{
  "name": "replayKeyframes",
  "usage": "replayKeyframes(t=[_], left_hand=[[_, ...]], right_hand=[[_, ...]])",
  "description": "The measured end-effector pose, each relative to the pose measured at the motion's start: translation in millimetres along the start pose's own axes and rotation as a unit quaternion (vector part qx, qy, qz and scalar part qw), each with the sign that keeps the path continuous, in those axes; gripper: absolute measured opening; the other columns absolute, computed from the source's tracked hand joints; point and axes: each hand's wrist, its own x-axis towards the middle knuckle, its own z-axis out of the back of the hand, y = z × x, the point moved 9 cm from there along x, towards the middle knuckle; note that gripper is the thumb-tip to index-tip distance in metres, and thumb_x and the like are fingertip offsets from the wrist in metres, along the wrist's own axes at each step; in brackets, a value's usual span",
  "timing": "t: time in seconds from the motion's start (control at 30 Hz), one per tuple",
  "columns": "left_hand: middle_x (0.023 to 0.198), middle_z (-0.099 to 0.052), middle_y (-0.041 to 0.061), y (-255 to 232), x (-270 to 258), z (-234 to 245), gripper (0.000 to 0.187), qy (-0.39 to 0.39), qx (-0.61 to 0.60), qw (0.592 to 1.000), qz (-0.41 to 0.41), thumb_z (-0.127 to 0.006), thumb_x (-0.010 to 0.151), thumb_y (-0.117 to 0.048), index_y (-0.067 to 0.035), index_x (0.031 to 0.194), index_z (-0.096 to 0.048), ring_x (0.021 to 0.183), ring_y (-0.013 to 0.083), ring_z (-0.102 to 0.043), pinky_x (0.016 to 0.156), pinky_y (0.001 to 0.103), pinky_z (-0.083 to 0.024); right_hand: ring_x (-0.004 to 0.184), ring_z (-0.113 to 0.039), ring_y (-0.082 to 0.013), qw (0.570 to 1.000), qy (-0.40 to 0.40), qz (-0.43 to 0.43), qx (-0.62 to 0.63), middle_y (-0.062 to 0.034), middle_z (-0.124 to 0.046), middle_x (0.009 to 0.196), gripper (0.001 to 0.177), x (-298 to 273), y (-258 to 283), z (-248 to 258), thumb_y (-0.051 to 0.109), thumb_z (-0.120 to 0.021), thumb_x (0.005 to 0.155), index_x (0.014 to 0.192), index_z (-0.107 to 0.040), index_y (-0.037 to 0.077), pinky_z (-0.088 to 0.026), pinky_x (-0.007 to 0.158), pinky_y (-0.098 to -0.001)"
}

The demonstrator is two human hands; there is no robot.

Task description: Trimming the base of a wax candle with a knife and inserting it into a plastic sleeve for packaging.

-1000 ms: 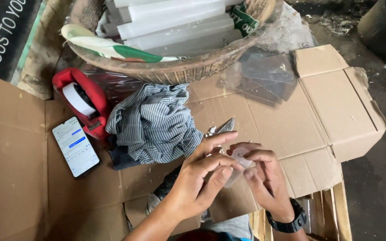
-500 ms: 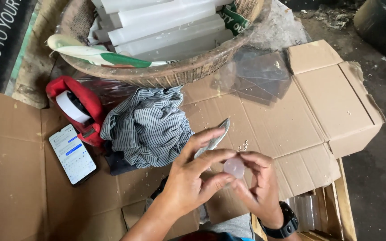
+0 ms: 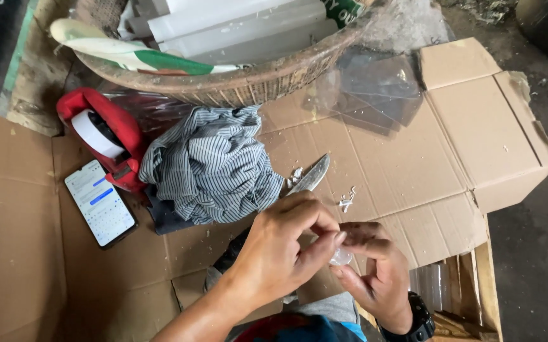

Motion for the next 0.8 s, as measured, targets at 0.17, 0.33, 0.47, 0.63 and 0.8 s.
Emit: replayKeyframes(t=[0.17, 0.33, 0.47, 0.63, 0.8], left_hand=[[0.066, -0.050, 0.002, 20, -5, -10, 0.010, 0.011, 0.004, 0.997, 0.077, -0.052, 0.079, -0.012, -0.007, 0.073, -0.046, 0.058, 0.0161, -0.050, 0.055, 0.027, -0.041], [0.061, -0.047, 0.001, 31, -7, -14, 0.010, -0.002, -0.046, 0.994, 0.099, -0.051, 0.079, -0.011, -0.007, 0.071, -0.045, 0.053, 0.0135, -0.044, 0.052, 0.027, -0.037], [0.069, -0.058, 0.005, 32, -10, -7, 0.008, -0.026, -0.066, 0.994, 0.079, -0.049, 0.083, -0.009, -0.004, 0.077, -0.051, 0.059, 0.0142, -0.055, 0.055, 0.025, -0.044], [0.087, -0.051, 0.006, 12, -35, 12, 0.031, -0.099, 0.059, 0.990, -0.076, -0.061, 0.082, -0.013, -0.020, 0.110, -0.051, 0.071, 0.0159, -0.052, 0.061, 0.028, -0.045], [0.101, -0.050, 0.005, 2, -46, -7, 0.045, -0.026, 0.161, 0.977, -0.140, -0.052, 0.084, -0.047, -0.022, 0.119, -0.045, 0.091, 0.0203, -0.055, 0.075, 0.034, -0.042]], right_hand=[[0.083, -0.061, -0.0229, 1.000, -0.017, 0.001, 0.013, -0.0138, -0.055, 0.089, 0.023, -11, -6, 2, 0.022, -0.057, 0.077, 0.090, -0.043, 0.009, -0.051, 0.067, -0.0270], [0.094, -0.057, -0.0293, 0.988, 0.001, 0.044, -0.151, -0.0139, -0.050, 0.096, 0.016, -17, -2, 0, 0.031, -0.051, 0.081, 0.086, -0.051, 0.016, -0.052, 0.070, -0.0304], [0.091, -0.057, -0.0240, 0.984, -0.003, 0.055, -0.171, -0.0098, -0.050, 0.094, 0.019, -5, 15, -1, 0.027, -0.049, 0.084, 0.097, -0.059, 0.018, -0.051, 0.072, -0.0269], [0.082, -0.050, -0.0202, 0.986, 0.087, -0.051, -0.133, -0.0094, -0.052, 0.089, 0.035, 5, 0, -4, 0.032, -0.045, 0.082, 0.105, -0.054, 0.007, -0.042, 0.065, -0.0288], [0.089, -0.058, -0.0182, 0.977, 0.140, -0.119, -0.108, -0.0036, -0.062, 0.097, 0.038, 10, -6, -8, 0.039, -0.041, 0.082, 0.101, -0.053, 0.009, -0.039, 0.084, -0.0357]])
